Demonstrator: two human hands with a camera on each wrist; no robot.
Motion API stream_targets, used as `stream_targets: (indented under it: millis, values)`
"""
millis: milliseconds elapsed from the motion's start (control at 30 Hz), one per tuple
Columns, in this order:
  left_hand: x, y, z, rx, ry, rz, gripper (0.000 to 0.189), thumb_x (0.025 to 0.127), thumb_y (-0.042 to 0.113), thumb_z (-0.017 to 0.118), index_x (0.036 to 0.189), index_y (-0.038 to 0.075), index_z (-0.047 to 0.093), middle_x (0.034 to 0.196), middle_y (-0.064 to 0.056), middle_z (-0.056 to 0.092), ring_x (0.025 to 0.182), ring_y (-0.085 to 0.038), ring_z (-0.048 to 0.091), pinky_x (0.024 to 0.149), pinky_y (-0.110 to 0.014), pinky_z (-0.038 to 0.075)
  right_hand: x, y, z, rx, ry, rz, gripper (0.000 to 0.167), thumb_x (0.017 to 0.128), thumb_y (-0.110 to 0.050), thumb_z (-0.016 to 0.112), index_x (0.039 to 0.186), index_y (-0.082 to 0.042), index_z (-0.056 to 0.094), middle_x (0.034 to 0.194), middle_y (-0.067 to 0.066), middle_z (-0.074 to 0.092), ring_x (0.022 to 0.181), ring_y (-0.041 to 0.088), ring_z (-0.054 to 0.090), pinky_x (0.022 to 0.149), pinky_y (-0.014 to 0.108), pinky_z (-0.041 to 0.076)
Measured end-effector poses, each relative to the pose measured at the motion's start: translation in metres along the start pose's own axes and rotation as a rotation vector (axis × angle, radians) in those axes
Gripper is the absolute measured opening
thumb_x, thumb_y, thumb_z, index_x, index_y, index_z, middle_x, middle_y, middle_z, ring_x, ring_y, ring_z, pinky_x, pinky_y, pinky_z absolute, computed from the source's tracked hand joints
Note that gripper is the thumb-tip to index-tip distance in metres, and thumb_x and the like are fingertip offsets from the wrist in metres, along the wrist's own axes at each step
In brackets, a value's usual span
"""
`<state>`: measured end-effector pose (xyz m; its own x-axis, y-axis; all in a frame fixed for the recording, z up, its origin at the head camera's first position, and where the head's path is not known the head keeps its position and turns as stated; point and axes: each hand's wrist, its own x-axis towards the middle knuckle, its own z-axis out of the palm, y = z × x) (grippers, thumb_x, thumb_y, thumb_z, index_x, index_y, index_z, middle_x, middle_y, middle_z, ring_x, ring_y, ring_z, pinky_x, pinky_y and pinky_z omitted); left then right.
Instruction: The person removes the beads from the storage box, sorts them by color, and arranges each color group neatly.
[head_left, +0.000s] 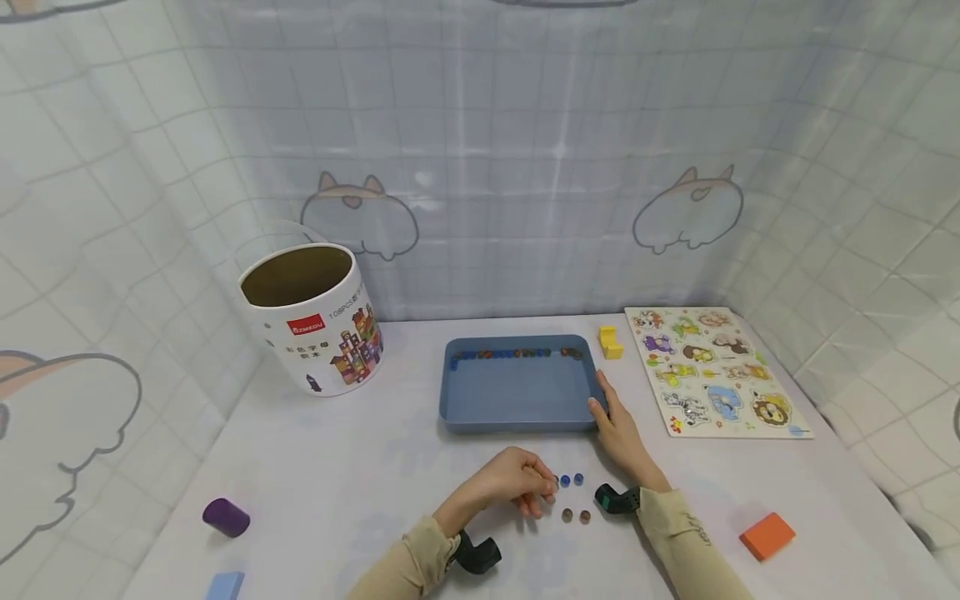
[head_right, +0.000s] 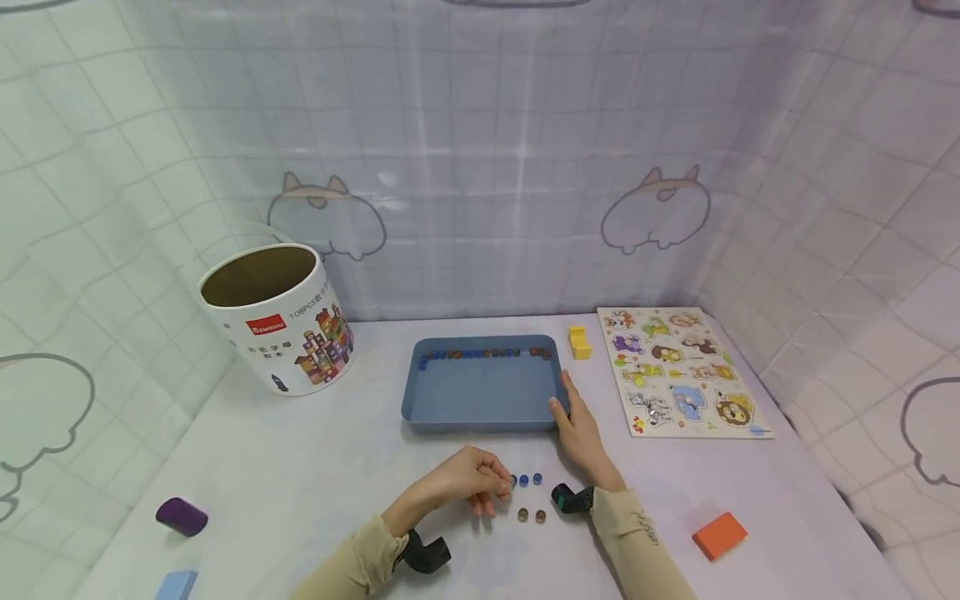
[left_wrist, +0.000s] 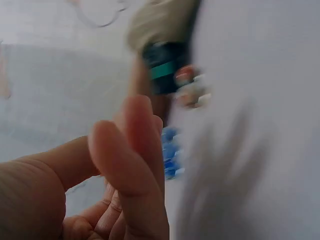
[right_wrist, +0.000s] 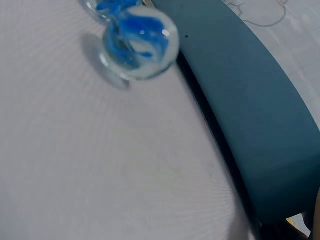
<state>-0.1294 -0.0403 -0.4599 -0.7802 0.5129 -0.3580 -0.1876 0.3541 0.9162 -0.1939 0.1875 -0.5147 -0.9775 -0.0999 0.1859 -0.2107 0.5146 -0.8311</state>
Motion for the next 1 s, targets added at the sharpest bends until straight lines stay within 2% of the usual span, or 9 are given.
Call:
stream_targets:
  millis: [133,300,467,1000]
  values:
    - [-0.01,-0.009,0.011,0.084,-0.005,-0.02,0.006,0.087,0.007,0.069,0.082,0.008,0.071,0.068,-0.008,0.071,0.038,-0.007,0.053,0.038,-0.018,0.041,0.001,0.0,-0.001,0.006,-0.013,0.0,0.059,0.107,-0.032,0.035,0.156,-0.007,0.014,0.161,0.019,0.015,0.148,0.039,0.016,0.119,0.054,0.015]
    - [-0.013,-0.013,0.019,0.153,-0.016,-0.024,0.01,0.086,0.008,0.071,0.078,0.012,0.069,0.06,-0.003,0.068,0.033,-0.006,0.046,0.034,-0.017,0.036,0.0,0.0,0.0,0.016,-0.016,-0.004,0.059,0.107,-0.031,0.036,0.156,-0.006,0.014,0.161,0.02,0.015,0.148,0.039,0.016,0.119,0.054,0.015]
    - [-0.012,-0.014,0.021,0.155,-0.021,-0.013,0.01,0.086,0.008,0.071,0.078,0.012,0.068,0.058,0.0,0.066,0.032,-0.004,0.045,0.034,-0.017,0.036,-0.001,-0.001,0.0,0.012,-0.013,0.005,0.06,0.106,-0.033,0.036,0.156,-0.007,0.014,0.162,0.018,0.015,0.148,0.039,0.016,0.119,0.054,0.016]
    - [-0.007,-0.014,0.027,0.11,-0.014,-0.042,0.005,0.086,0.008,0.071,0.083,0.01,0.068,0.059,-0.002,0.066,0.035,-0.007,0.05,0.034,-0.018,0.037,-0.001,-0.002,-0.001,0.013,-0.018,0.018,0.06,0.106,-0.033,0.036,0.156,-0.008,0.013,0.162,0.017,0.015,0.148,0.038,0.016,0.12,0.052,0.015]
